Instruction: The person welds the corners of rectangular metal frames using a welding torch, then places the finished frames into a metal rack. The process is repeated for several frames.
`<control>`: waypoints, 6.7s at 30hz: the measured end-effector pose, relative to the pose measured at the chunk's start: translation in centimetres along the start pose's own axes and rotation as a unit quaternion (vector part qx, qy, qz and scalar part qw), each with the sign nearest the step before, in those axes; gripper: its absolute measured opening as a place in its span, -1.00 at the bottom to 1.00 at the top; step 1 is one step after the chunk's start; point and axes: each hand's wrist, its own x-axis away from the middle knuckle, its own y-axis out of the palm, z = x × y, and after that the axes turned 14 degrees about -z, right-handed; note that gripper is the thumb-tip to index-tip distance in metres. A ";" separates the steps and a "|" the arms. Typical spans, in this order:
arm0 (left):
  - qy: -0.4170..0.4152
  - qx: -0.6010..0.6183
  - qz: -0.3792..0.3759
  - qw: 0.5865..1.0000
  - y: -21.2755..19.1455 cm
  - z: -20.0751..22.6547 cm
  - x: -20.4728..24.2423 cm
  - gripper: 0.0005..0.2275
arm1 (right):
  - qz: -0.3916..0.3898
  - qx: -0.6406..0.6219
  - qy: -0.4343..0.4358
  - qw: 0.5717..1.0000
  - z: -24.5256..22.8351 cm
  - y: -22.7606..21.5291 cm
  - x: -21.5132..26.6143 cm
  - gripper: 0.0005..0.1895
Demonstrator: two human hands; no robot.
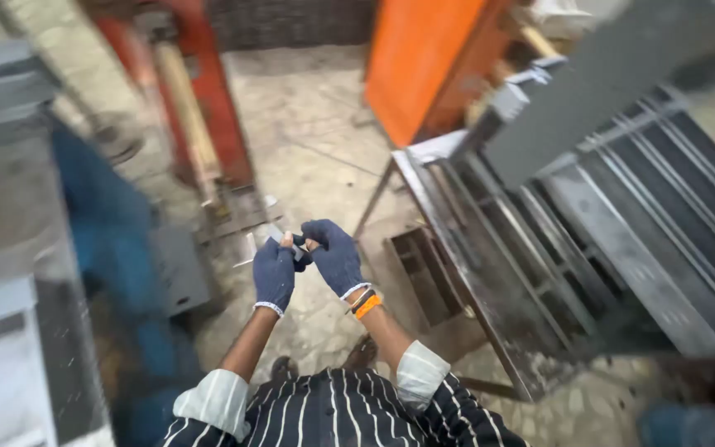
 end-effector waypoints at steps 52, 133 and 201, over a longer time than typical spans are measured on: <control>-0.303 -0.425 0.158 0.838 -8.1 4.7 17.1 -0.73 | -0.360 -0.052 0.116 0.924 3.7 11.4 3.0 -0.64; -0.150 0.081 -0.223 0.960 -16.0 5.7 5.9 -0.58 | -0.191 0.431 0.083 0.878 -15.3 5.1 -3.5 0.28; 0.115 -0.181 0.020 0.976 -15.8 5.8 -5.9 -0.49 | -0.093 0.454 -0.021 0.886 -13.3 6.0 -3.4 0.11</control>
